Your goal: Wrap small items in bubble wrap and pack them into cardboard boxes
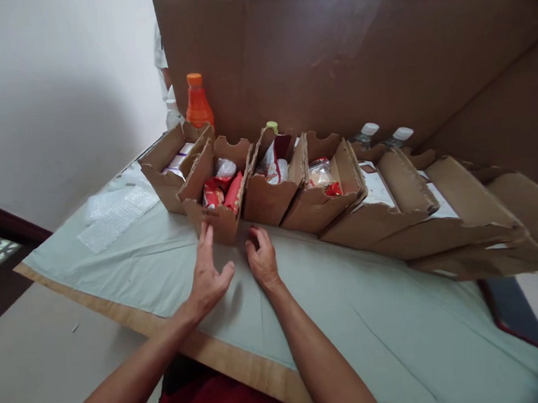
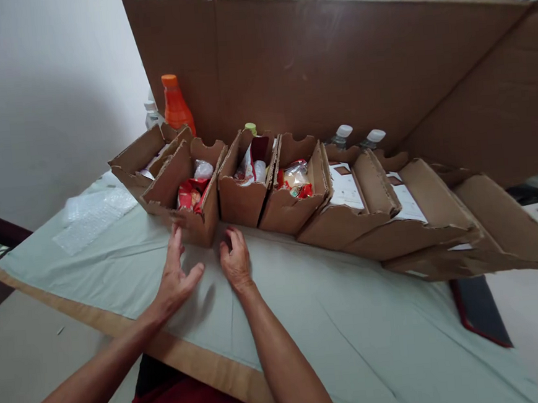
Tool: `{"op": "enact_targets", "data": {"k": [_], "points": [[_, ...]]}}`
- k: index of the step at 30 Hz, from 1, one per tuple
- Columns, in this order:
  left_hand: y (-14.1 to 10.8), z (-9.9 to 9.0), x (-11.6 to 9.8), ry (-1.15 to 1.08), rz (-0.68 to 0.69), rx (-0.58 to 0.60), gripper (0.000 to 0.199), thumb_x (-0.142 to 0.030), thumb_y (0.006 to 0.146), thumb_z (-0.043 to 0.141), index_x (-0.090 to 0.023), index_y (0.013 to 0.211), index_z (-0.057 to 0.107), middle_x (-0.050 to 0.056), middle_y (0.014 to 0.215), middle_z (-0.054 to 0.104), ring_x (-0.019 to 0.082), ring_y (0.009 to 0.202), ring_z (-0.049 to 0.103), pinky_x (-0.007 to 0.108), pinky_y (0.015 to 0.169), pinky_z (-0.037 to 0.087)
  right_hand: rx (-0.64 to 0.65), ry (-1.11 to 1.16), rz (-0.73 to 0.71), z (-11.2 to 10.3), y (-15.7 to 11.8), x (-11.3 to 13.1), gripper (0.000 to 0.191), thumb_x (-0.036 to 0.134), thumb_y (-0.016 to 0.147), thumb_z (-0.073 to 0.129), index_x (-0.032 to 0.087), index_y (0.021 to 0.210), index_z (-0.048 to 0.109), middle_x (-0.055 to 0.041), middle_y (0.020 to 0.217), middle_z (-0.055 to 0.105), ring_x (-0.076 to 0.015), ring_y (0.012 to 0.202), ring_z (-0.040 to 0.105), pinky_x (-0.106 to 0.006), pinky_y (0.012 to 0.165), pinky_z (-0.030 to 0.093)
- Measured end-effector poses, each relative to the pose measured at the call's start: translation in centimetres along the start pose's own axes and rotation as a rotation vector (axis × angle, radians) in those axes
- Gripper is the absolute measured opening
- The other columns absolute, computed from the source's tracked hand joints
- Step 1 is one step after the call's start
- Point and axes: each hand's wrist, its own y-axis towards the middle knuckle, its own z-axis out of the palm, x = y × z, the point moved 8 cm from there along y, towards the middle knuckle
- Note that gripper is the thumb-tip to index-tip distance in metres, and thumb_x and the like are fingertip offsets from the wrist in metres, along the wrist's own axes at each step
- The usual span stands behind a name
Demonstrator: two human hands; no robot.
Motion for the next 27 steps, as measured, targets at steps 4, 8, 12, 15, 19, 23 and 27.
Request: {"op": "enact_targets", "data": {"k": [4, 8, 12, 15, 19, 23, 27], "points": [[4.9, 3.0, 2.3, 0.034, -0.015, 0.045, 0.091, -0.022, 0.08, 0.063, -0.015, 0.162, 0.024, 0.021, 0.172, 0.02, 0.035, 0.161, 0.018, 0.058, 0.129, 0.021, -0.004, 0.024, 0.019, -0.1, 0.0, -0.7, 0.03, 0.028, 0.088, 0.05, 0.02, 0.111, 0.067, -0.0165, 0.131, 0.065, -0.0269, 0.114, 0.066, -0.042, 0.093, 0.056], [5.5, 4.3, 3.8, 0.069, -0.061, 0.078, 0.083, -0.024, 0.078, 0.064, -0.012, 0.156, 0.037, 0.025, 0.166, 0.033, 0.04, 0.156, 0.031, 0.06, 0.125, 0.031, -0.009, 0.056, 0.008, -0.2, 0.2, -1.0, 0.031, 0.026, 0.086, 0.051, 0.02, 0.111, 0.068, -0.015, 0.129, 0.066, -0.0249, 0.111, 0.066, -0.04, 0.09, 0.057], [7.1, -1.4, 2.4, 0.221, 0.059, -0.105, 0.074, -0.024, 0.083, 0.063, -0.02, 0.153, 0.041, 0.019, 0.17, 0.028, 0.035, 0.158, 0.028, 0.054, 0.127, 0.029, -0.012, 0.082, -0.002, -0.2, 0.3, -1.4, 0.027, 0.026, 0.087, 0.052, 0.021, 0.106, 0.07, -0.0118, 0.126, 0.067, -0.0224, 0.11, 0.066, -0.036, 0.088, 0.057], [11.4, -8.4, 0.4, 0.427, 0.161, -0.303, 0.077, -0.023, 0.081, 0.067, -0.021, 0.154, 0.041, 0.015, 0.173, 0.02, 0.035, 0.162, 0.015, 0.056, 0.131, 0.016, -0.013, 0.087, -0.008, -0.1, 0.3, -1.5, 0.024, 0.026, 0.087, 0.053, 0.022, 0.101, 0.072, -0.0111, 0.125, 0.068, -0.0231, 0.113, 0.065, -0.036, 0.089, 0.056], [17.7, -12.3, 0.0, 0.605, 0.117, -0.231, 0.039, -0.028, 0.08, 0.072, -0.02, 0.118, 0.069, 0.011, 0.164, 0.042, 0.04, 0.16, 0.018, 0.063, 0.128, 0.016, -0.023, 0.084, -0.007, -0.1, 0.5, -1.5, 0.023, 0.026, 0.087, 0.053, 0.022, 0.099, 0.073, -0.0112, 0.125, 0.069, -0.0242, 0.113, 0.065, -0.037, 0.089, 0.056], [18.6, -11.6, -0.3, 0.667, 0.131, -0.133, 0.007, -0.029, 0.079, 0.073, -0.024, 0.084, 0.073, 0.008, 0.128, 0.073, 0.038, 0.15, 0.041, 0.067, 0.126, 0.015, -0.028, 0.073, -0.01, -0.1, 0.5, -1.5, 0.023, 0.026, 0.087, 0.053, 0.022, 0.097, 0.073, -0.0111, 0.126, 0.068, -0.024, 0.112, 0.066, -0.037, 0.09, 0.055], [15.9, -11.3, -2.1, 0.703, 0.19, -0.105, 0.011, -0.027, 0.084, 0.067, -0.026, 0.074, 0.071, 0.004, 0.091, 0.078, 0.033, 0.124, 0.065, 0.071, 0.125, 0.009, -0.017, 0.053, -0.021, 0.0, 0.5, -1.4, 0.023, 0.026, 0.087, 0.052, 0.022, 0.096, 0.073, -0.0119, 0.126, 0.068, -0.0246, 0.113, 0.065, -0.038, 0.092, 0.055]]}}
